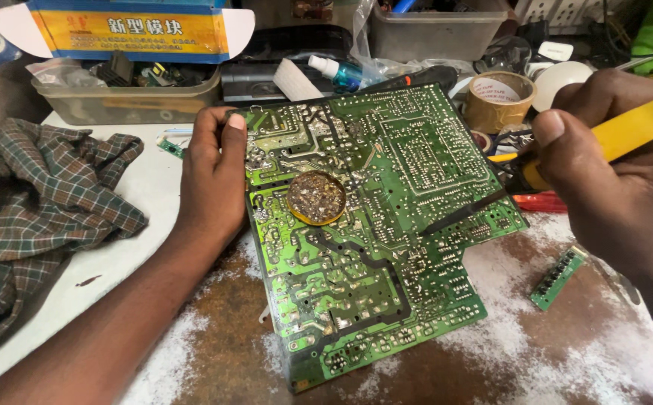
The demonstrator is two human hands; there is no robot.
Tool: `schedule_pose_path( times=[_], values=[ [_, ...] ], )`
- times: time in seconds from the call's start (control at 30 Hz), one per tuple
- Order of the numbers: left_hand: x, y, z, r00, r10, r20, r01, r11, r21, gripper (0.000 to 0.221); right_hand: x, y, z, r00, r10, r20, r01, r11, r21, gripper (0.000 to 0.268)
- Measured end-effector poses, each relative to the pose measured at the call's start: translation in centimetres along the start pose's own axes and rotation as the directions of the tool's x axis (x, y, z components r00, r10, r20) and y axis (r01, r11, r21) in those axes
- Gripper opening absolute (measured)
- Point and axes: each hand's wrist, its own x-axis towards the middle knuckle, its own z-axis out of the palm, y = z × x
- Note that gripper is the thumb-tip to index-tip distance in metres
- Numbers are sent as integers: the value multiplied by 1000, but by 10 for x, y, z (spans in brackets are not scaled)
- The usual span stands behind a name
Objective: The person uses a soldering iron to apply solder to various points on the back of a large green circuit board.
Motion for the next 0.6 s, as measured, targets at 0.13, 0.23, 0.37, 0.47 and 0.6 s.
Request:
schedule_pose_path(
  times=[0.13,0.23,0.37,0.47,0.6],
  values=[
    [0,-2,0,999,-31,18,31,1000,-2,28,1,-1,-1,1000,-7,26,7,1000,15,35],
    [1,-2,1,1000,-23,15,23,1000,-2,28,-1,-6,1,1000,-19,26,18,999,30,34],
    [0,-4,1,1000,-2,2,2,1000,-3,27,1,-12,3,999,47,19,-48,996,79,33],
    [0,-3,1,1000,-5,-7,5,1000,-4,27,1,-16,5,998,62,11,-63,992,113,32],
    [0,-4,1,1000,9,-2,-9,1000,-1,27,2,-14,4,998,60,5,-60,994,96,32]
  ],
)
